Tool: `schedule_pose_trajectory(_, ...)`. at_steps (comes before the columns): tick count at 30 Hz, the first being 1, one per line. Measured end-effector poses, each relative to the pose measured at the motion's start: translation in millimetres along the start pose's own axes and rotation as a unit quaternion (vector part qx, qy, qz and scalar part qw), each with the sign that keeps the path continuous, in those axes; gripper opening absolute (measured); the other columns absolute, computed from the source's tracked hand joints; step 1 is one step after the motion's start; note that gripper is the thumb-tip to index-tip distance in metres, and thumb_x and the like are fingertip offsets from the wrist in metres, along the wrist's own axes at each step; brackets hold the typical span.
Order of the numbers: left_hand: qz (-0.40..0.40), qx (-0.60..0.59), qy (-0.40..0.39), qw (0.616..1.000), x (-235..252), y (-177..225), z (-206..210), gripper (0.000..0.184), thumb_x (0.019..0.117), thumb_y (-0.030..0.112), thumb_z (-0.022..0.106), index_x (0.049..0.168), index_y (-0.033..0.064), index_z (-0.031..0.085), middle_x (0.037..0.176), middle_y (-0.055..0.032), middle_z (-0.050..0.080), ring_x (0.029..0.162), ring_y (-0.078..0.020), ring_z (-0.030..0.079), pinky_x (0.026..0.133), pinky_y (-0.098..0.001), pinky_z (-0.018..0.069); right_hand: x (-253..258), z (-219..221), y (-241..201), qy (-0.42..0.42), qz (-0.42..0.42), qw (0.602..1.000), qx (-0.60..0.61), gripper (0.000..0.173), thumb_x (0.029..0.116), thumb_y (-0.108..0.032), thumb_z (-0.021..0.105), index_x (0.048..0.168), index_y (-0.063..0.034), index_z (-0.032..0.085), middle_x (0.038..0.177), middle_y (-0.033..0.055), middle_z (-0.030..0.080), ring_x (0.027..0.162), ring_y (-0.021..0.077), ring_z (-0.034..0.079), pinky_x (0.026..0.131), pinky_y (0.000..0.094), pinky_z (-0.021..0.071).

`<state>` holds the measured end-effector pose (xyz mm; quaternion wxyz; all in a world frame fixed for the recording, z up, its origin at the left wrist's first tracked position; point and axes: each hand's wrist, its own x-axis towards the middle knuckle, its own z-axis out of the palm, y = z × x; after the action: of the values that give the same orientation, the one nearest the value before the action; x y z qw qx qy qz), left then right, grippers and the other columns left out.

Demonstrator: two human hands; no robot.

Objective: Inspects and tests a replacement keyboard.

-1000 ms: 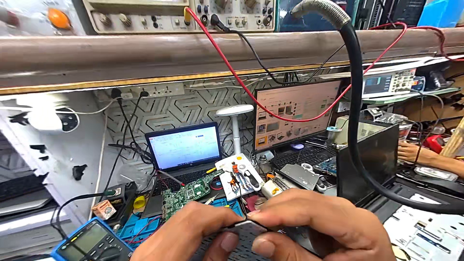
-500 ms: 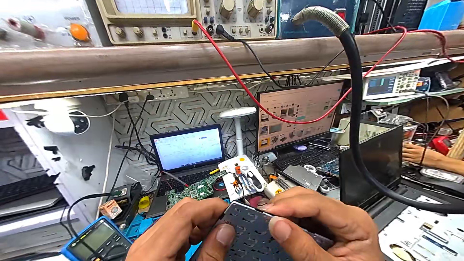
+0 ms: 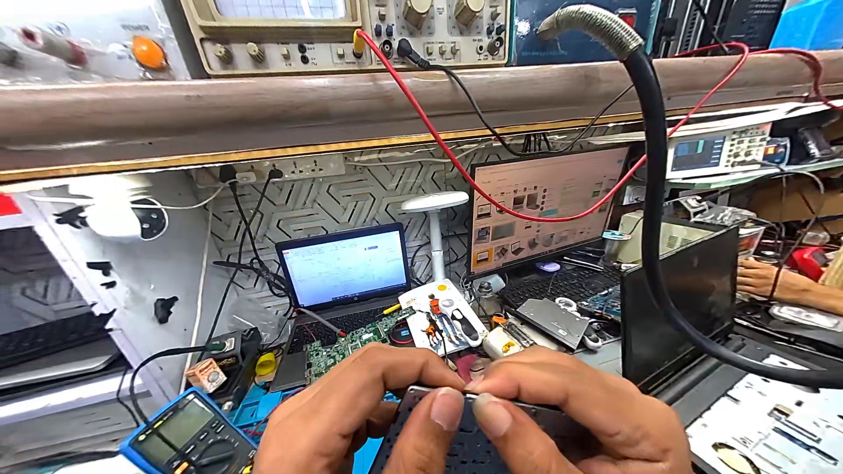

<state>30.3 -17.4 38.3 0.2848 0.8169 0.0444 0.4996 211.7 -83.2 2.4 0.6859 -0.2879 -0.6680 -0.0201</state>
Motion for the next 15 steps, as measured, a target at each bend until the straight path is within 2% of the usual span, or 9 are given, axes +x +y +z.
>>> schedule_pose_trajectory(4,0.001,0.013,-0.014,1.000,-2.4,-0.9,-4.4,0.015,0.1025,0.012,0.062,0.108,0.0010,0.071,0.101,-0.0033,0.072,0.087,-0.0008,0.067,0.071,-0.0163,0.0570,2.1,0.7,-2.4,-0.007,-0.010,1.000,-0.008,0.012,0.0973,-0.008,0.069,0.097,0.0022,0.076,0.095,0.0083,0.077,0.093,0.0085,0.071,0.084,0.0232,0.0595)
schedule_pose_trajectory(7,0.036,0.042,0.007,0.998,-4.7,-3.9,-5.2,0.012,0.1027,0.014,0.063,0.106,0.0056,0.071,0.101,0.0003,0.072,0.090,0.0007,0.067,0.074,-0.0152,0.0569,4.6,0.9,-4.7,-0.024,-0.004,1.000,0.001,0.013,0.0975,-0.008,0.069,0.098,0.0027,0.076,0.095,0.0086,0.077,0.093,0.0086,0.071,0.085,0.0241,0.0590)
schedule_pose_trajectory(10,0.054,0.044,0.032,0.997,-6.4,-6.9,-6.4,0.012,0.1033,0.015,0.062,0.106,0.0075,0.070,0.101,0.0030,0.072,0.090,0.0022,0.066,0.076,-0.0136,0.0555,5.0,-2.4,-6.0,-0.045,0.024,0.998,0.035,0.017,0.0979,-0.011,0.070,0.104,0.0041,0.075,0.100,0.0089,0.077,0.096,0.0081,0.071,0.088,0.0244,0.0595)
schedule_pose_trajectory(15,0.047,0.020,0.040,0.998,-10.6,-10.5,-8.5,0.013,0.1044,0.017,0.060,0.107,0.0105,0.071,0.102,0.0064,0.072,0.094,0.0025,0.067,0.079,-0.0142,0.0567,-3.8,-7.9,-2.4,-0.034,0.065,0.993,0.091,0.016,0.0969,-0.012,0.072,0.104,0.0015,0.074,0.099,0.0052,0.075,0.095,0.0048,0.069,0.083,0.0210,0.0583)
